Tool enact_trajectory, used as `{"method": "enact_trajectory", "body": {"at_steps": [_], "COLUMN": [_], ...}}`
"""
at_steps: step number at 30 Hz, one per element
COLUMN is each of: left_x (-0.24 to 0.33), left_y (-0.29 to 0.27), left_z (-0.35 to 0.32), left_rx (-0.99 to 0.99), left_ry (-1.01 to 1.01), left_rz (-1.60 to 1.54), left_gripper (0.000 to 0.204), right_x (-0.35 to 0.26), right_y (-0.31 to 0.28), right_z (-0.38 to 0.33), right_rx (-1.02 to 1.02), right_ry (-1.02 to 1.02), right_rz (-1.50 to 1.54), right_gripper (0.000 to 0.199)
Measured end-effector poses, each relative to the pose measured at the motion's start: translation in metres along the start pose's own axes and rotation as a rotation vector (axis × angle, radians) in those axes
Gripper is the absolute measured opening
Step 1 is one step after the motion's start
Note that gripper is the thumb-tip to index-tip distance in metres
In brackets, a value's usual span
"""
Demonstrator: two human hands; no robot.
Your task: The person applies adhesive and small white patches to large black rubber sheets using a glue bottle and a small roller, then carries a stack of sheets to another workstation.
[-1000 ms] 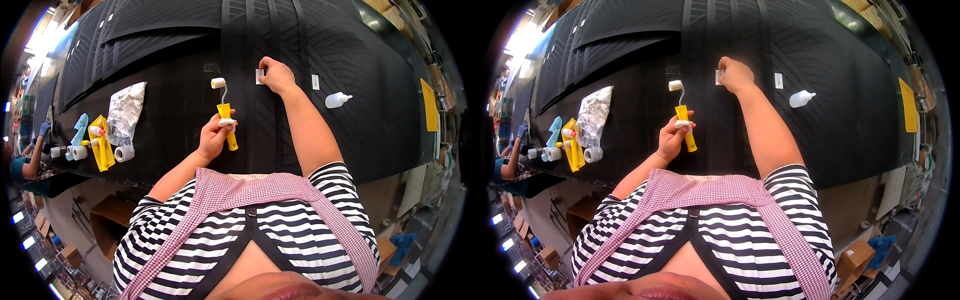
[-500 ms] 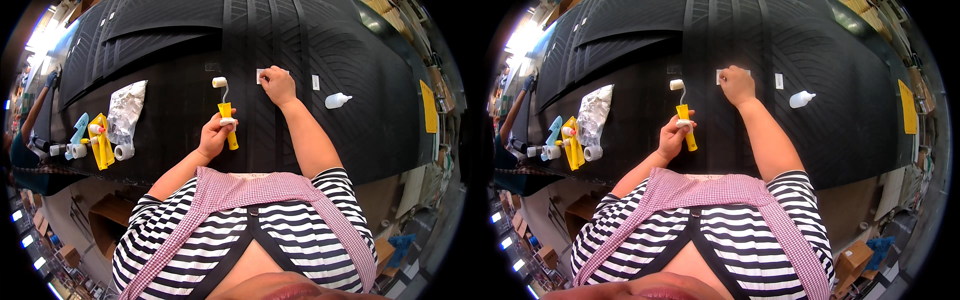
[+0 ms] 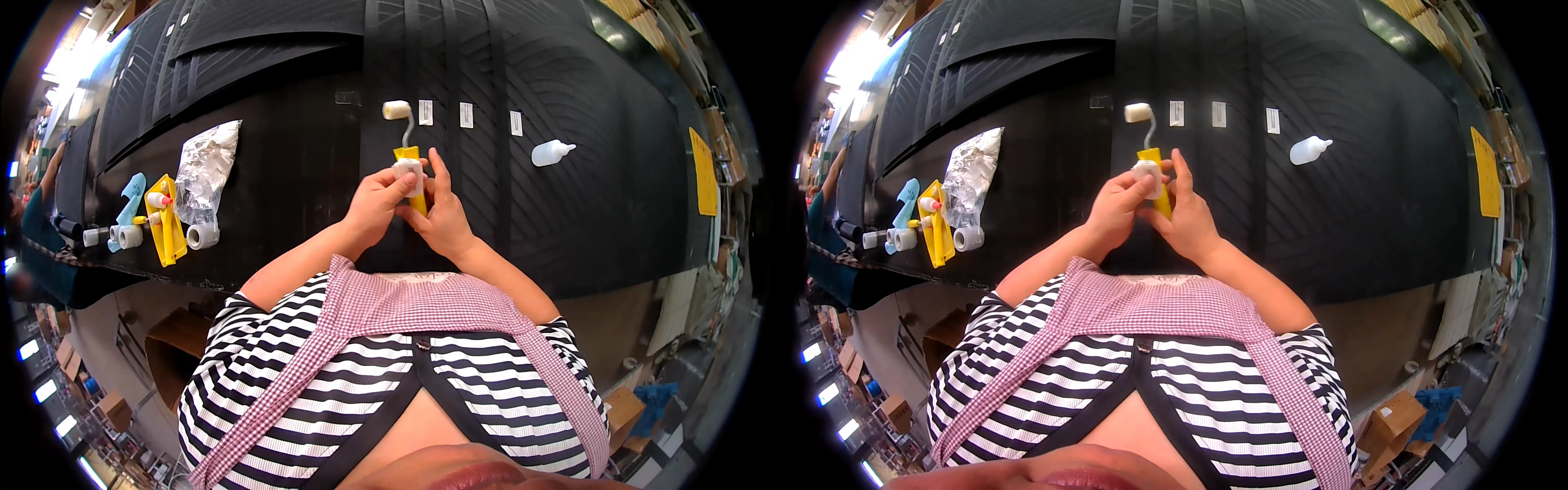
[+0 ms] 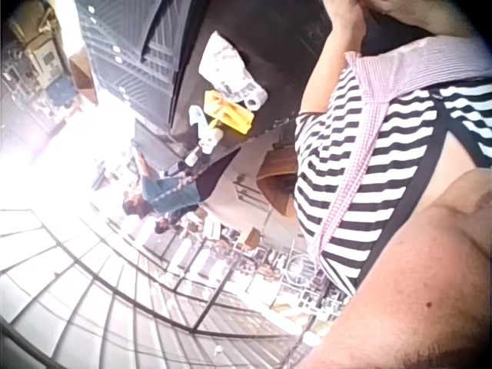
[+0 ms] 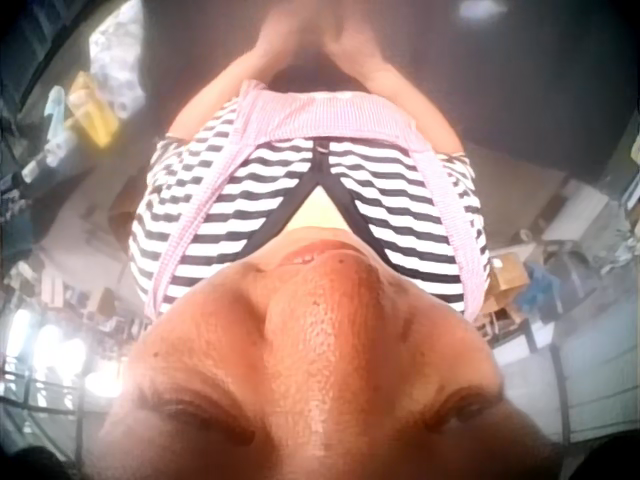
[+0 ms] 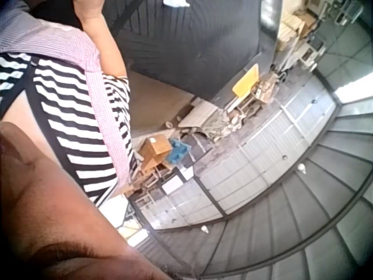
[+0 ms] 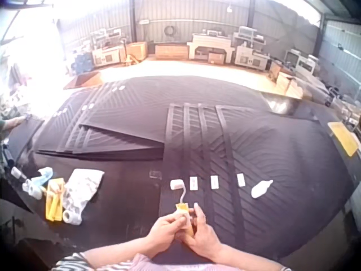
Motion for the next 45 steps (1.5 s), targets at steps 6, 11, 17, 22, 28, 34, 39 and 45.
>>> {"method": "enact_trajectory", "body": {"at_steps": [6,11,17,22,28,34,39,45], "left_x": [-0.028,-0.042,-0.049,-0.047,-0.051,-0.050,-0.052,-0.051], "left_y": [-0.018,-0.036,-0.042,-0.039,-0.042,-0.041,-0.042,-0.042], "left_z": [0.020,0.022,0.025,0.023,0.025,0.027,0.027,0.027], "left_rx": [0.026,0.025,-0.032,-0.047,-0.043,-0.037,-0.030,-0.038], "left_ry": [0.121,0.157,0.267,0.267,0.280,0.236,0.238,0.253], "left_rz": [0.073,0.186,0.245,0.238,0.238,0.223,0.190,0.188], "left_gripper": [0.036,0.030,0.023,0.023,0.022,0.023,0.024,0.023], "right_x": [0.010,0.021,0.026,0.015,-0.006,0.004,-0.005,0.004], "right_y": [-0.022,-0.028,-0.030,-0.034,-0.037,-0.047,-0.060,-0.047], "right_z": [-0.011,0.005,0.027,0.039,0.062,0.077,0.061,0.025], "right_rx": [0.083,0.125,0.136,0.108,0.064,0.113,0.196,0.121], "right_ry": [0.136,0.064,0.089,0.184,0.317,0.231,0.148,0.135], "right_rz": [-0.081,-0.023,-0.225,-0.312,-0.398,-0.289,0.055,0.021], "right_gripper": [0.083,0.066,0.061,0.060,0.061,0.062,0.058,0.056]}}
Point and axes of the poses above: each hand's wrist, its own z-axis towards the middle knuckle, its own y-axis out of the palm, x = y × z, the point moved 6 cm from there along z, towards the middle knuckle, and after that the axes turned 10 degrees about z, right-handed, at the moved point
